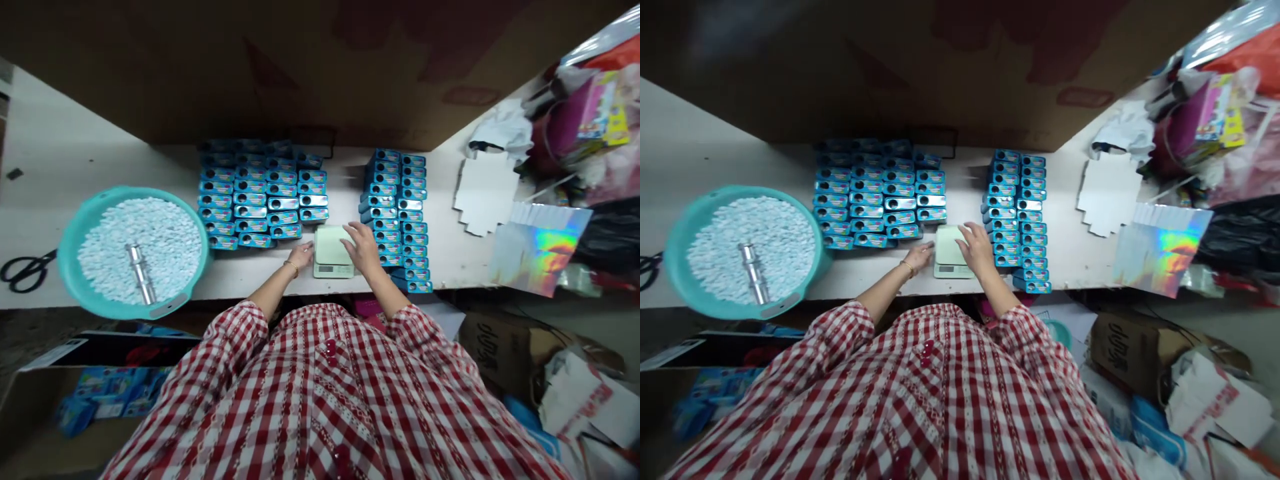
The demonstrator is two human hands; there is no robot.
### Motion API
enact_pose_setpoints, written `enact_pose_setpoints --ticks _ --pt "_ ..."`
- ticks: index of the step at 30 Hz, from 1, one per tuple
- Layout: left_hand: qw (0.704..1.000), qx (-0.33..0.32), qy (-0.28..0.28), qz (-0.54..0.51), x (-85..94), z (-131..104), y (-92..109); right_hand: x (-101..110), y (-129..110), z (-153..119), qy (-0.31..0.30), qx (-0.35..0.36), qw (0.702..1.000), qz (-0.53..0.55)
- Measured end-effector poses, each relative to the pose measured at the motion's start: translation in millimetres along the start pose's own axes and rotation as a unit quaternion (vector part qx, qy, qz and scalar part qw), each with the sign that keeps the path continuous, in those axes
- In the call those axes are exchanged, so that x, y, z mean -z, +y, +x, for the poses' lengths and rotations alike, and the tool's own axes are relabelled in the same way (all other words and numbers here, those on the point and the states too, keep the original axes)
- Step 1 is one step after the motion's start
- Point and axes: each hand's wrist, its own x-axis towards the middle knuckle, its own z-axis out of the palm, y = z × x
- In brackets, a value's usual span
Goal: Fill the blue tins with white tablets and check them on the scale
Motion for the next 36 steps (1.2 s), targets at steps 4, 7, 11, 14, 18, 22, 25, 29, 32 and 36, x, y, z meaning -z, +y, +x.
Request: enact_pose_setpoints --ticks 4,7,11,14,18,22,25,29,32,36 --pt "0.999 -0.013 -0.006 0.051 -20.7 5 -4 50 39 -70 0.074 -0.062 0.994 -0.043" --pt "0.998 -0.015 -0.004 0.053 -40.6 -2 -10 65 62 -99 0.011 -0.066 0.994 -0.082" --pt "0.999 0.009 0.033 -0.010 -49.4 -7 -13 55 81 -101 -0.120 -0.049 0.979 -0.157" --pt "0.993 0.037 0.081 -0.080 -39.3 -15 -13 48 87 -96 -0.158 -0.011 0.968 -0.196" --pt "0.973 0.068 0.099 -0.196 -25.5 -46 -13 68 79 -97 -0.146 0.053 0.967 -0.202" --pt "0.938 0.094 0.063 -0.329 -26.4 -79 -9 85 46 -86 -0.127 0.091 0.972 -0.176" --pt "0.871 0.123 0.010 -0.475 -28.5 -96 -3 69 18 -62 -0.159 0.139 0.964 -0.163" --pt "0.833 0.131 -0.037 -0.537 -21.3 -110 4 39 -3 -42 -0.189 0.130 0.963 -0.140" --pt "0.826 0.126 -0.072 -0.545 -12.4 -118 6 29 -24 -49 -0.148 0.092 0.981 -0.089" --pt "0.823 0.127 -0.108 -0.543 -3.2 -124 -1 15 -81 -69 -0.185 0.110 0.977 0.001"
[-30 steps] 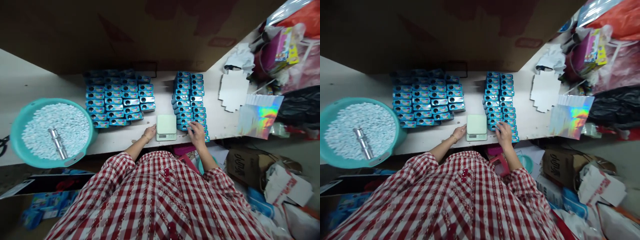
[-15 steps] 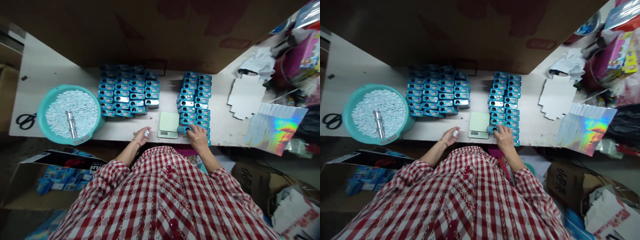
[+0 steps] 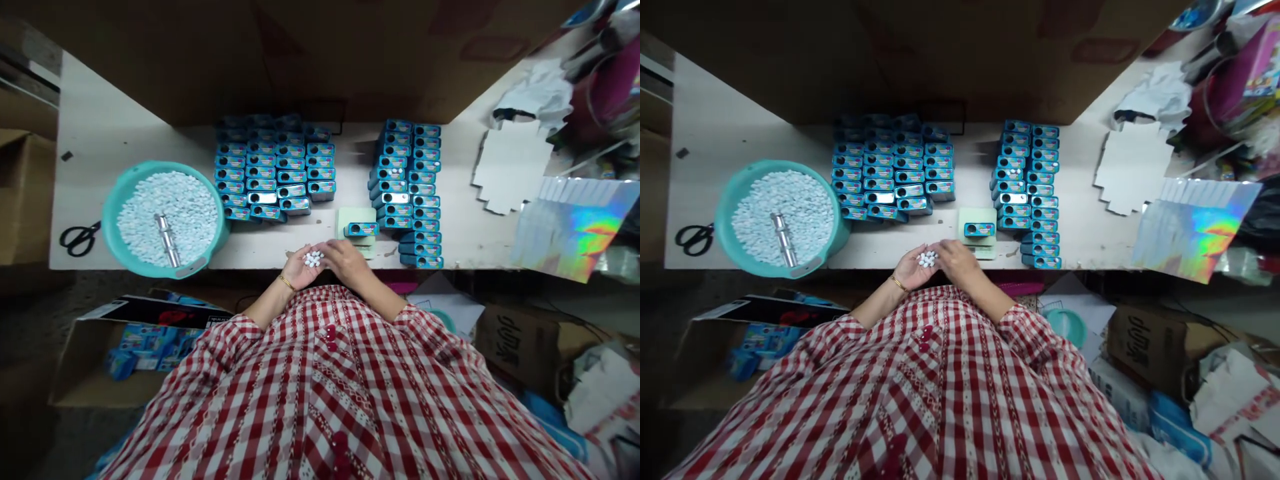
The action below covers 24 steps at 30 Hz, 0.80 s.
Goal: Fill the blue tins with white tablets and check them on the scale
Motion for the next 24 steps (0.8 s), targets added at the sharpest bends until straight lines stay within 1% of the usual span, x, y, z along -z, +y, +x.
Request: enact_pose_setpoints --ticks 2,4,7,10,14,18,21,24 --pt "1.000 0.010 0.006 0.013 9.7 -3 0 -14 -29 2 -0.037 0.009 0.999 0.011" --pt "0.999 0.025 0.011 0.033 21.5 -8 -1 -28 -49 2 -0.064 0.005 0.998 0.008" --pt "0.998 0.044 0.017 0.050 36.0 -17 -2 -41 -61 -2 -0.080 0.018 0.996 0.028" --pt "0.997 0.045 0.033 0.058 39.8 -26 -3 -42 -60 -5 -0.085 0.035 0.995 0.047" --pt "0.997 0.038 0.039 0.051 32.2 -28 -6 -30 -53 -3 -0.114 0.052 0.991 0.056" --pt "0.997 0.048 0.059 0.027 19.0 -20 -17 -16 -38 -5 -0.160 0.083 0.982 0.055" --pt "0.998 0.022 0.058 0.022 2.0 -11 -25 -9 -18 -6 -0.142 0.078 0.984 0.080" --pt "0.999 -0.024 0.031 0.013 -22.2 -2 -26 -1 6 -1 -0.091 0.040 0.988 0.117"
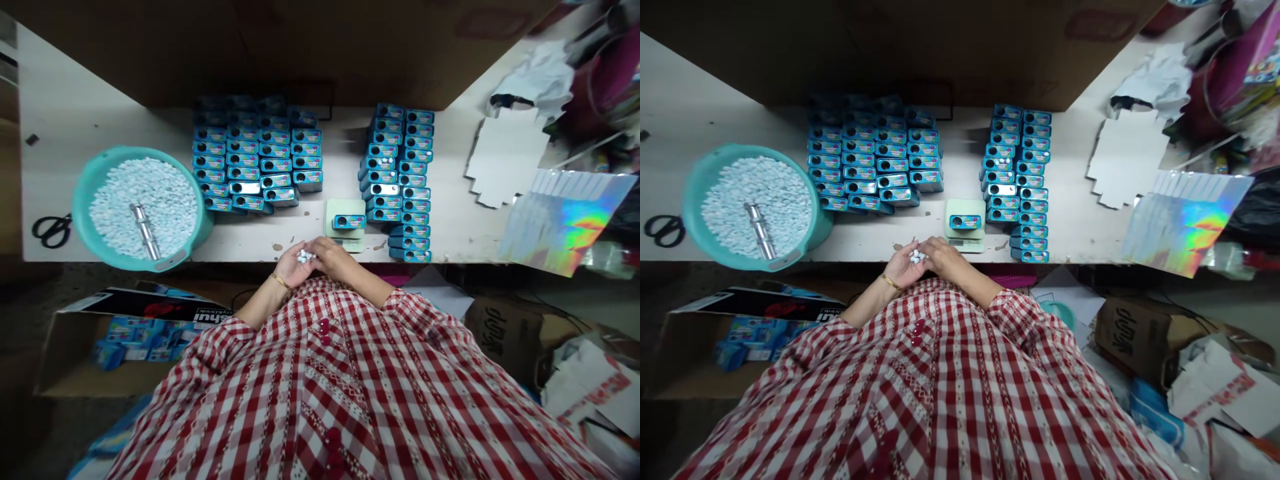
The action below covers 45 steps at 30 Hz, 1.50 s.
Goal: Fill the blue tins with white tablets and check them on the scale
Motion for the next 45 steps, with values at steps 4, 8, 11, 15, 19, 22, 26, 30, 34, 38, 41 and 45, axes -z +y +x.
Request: enact_pose_setpoints --ticks 4,8,11,15,19,22,26,30,34,38,41,45 --pt "0.998 -0.053 -0.009 -0.013 -32.8 8 3 23 27 3 0.083 -0.024 0.996 0.016" --pt "0.996 -0.081 0.034 0.004 -52.9 16 6 38 48 4 0.129 -0.051 0.990 0.017" --pt "0.993 -0.094 0.057 0.034 -58.4 21 9 39 61 5 0.133 -0.091 0.987 -0.003" --pt "0.992 -0.096 0.069 0.034 -53.9 24 13 37 67 3 0.121 -0.113 0.985 -0.048" --pt "0.996 -0.056 0.070 0.003 -42.1 22 14 37 48 -2 0.109 -0.096 0.987 -0.063" --pt "0.999 -0.020 0.048 -0.014 -31.2 17 11 30 17 -2 0.059 -0.046 0.994 -0.076" --pt "0.998 0.015 0.059 -0.016 -10.2 7 4 9 -15 1 -0.026 -0.014 0.994 -0.104" --pt "0.997 0.027 0.066 -0.028 14.0 -2 -3 -6 -18 3 -0.056 0.027 0.995 -0.081" --pt "0.997 0.020 0.061 -0.040 26.6 -8 -6 -9 -18 2 -0.070 0.020 0.994 -0.079" --pt "0.996 0.018 0.080 -0.034 21.4 -11 -4 -6 -24 1 -0.082 0.011 0.992 -0.100" --pt "0.996 0.001 0.082 -0.039 6.4 -9 -1 -3 -18 1 -0.033 0.007 0.996 -0.085" --pt "0.999 -0.030 0.034 -0.027 -22.5 3 3 10 16 3 0.097 -0.018 0.995 -0.004"
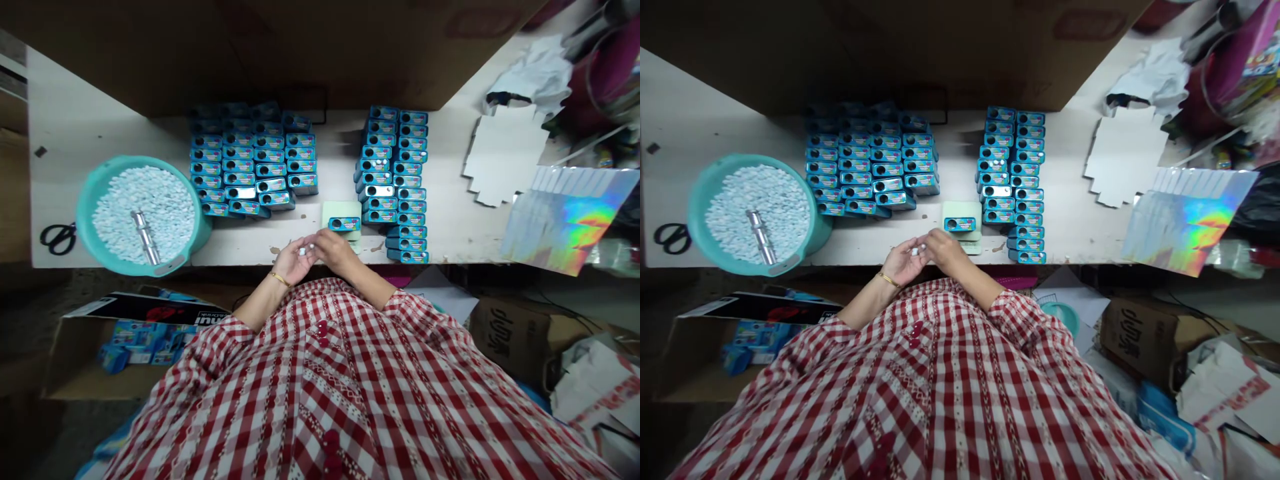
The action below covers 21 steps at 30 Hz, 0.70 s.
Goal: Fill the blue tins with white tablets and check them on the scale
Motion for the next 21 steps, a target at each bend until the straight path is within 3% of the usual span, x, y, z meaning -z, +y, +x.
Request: enact_pose_setpoints --ticks 4,7,10,13,15,18,21 --pt "0.999 -0.019 -0.026 0.031 -23.2 14 2 18 36 6 0.080 -0.046 0.996 0.015" --pt "0.999 -0.031 -0.006 0.037 -26.8 21 3 29 47 7 0.044 -0.078 0.995 -0.047" --pt "0.999 -0.030 0.016 0.023 -21.7 21 2 34 47 8 -0.024 -0.093 0.988 -0.122" --pt "0.999 -0.031 0.030 0.008 -14.6 20 1 35 46 10 -0.047 -0.091 0.983 -0.152" --pt "0.999 -0.029 0.029 0.006 -10.4 19 1 34 48 10 -0.032 -0.086 0.987 -0.135" --pt "1.000 -0.018 0.021 0.011 -3.8 17 2 31 47 5 0.039 -0.082 0.994 -0.068" --pt "1.000 0.001 0.005 0.013 5.3 12 1 21 27 -5 0.071 -0.040 0.997 -0.007"
